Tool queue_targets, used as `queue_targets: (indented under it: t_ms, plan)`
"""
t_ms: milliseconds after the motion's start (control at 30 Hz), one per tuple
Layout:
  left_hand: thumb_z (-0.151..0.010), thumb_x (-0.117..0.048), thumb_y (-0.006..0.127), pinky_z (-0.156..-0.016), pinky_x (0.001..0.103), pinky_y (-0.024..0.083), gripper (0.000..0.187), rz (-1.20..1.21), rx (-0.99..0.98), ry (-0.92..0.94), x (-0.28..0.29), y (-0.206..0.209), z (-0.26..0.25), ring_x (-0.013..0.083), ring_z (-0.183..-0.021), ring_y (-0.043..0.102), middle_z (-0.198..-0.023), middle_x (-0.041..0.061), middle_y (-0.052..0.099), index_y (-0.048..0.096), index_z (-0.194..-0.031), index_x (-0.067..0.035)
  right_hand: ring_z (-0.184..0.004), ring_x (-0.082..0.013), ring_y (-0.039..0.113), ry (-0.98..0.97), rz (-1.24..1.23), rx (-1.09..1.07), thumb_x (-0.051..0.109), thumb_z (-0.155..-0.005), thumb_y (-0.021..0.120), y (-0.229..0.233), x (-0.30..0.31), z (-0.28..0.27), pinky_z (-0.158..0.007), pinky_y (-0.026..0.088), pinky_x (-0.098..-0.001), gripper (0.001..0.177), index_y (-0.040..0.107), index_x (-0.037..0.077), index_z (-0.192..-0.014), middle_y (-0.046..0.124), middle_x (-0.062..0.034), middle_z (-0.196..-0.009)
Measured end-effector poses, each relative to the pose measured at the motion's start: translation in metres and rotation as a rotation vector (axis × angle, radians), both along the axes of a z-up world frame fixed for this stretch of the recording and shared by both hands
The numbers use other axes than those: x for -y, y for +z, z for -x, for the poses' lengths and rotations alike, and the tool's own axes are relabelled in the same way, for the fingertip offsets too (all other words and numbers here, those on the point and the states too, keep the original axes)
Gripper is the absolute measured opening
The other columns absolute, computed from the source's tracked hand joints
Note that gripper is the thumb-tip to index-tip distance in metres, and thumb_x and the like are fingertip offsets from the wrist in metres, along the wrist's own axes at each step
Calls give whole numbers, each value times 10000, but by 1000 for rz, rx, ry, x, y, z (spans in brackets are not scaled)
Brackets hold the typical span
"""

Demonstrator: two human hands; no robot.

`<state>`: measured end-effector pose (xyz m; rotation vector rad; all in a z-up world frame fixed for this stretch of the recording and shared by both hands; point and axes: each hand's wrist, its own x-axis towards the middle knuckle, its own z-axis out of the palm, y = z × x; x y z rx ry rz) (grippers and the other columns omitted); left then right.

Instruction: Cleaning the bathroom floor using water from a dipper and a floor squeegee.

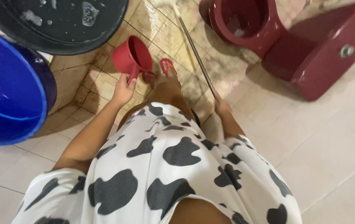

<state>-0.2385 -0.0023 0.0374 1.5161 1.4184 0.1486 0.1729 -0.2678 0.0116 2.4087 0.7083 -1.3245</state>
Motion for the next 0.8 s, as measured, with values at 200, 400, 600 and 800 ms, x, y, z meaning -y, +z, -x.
queue_targets:
  t_ms: [200,400,600,800]
  plan:
    - [-1041,-288,652,-806,471,534,338,-135,97,-182,-19,-11,-44,393,-913,691,-979,235,701,568,-1194,2,-1167,-421,649,-7,75,3,465,-1033,398,79,221,9,-1015,500,-510,582,237,562,-1584,681,-205,-1277]
    - [-1019,-272,609,-764,434,563,325,65,215,-182,-34,21,-97,323,-860,735,-954,186,716,533,-1199,-13,-1235,-327,657,-68,292,82,498,-1029,364,153,292,13,-1081,493,-495,537,267,628,-1541,683,-83,-1355]
    - [-1049,-254,612,-787,426,549,300,-57,268,-191,-28,7,-90,322,-879,708,-999,193,711,547,-1200,-4,-1114,-356,699,12,141,128,537,-1043,379,169,204,-10,-1009,529,-482,470,400,574,-1511,730,-129,-1214]
    - [-1043,-275,622,-799,435,536,319,-51,178,-123,-20,-4,-61,344,-883,698,-982,209,707,552,-1183,2,-1032,-407,679,148,-338,144,444,-1051,508,48,31,-17,-885,543,-502,350,615,418,-1383,730,-160,-1150]
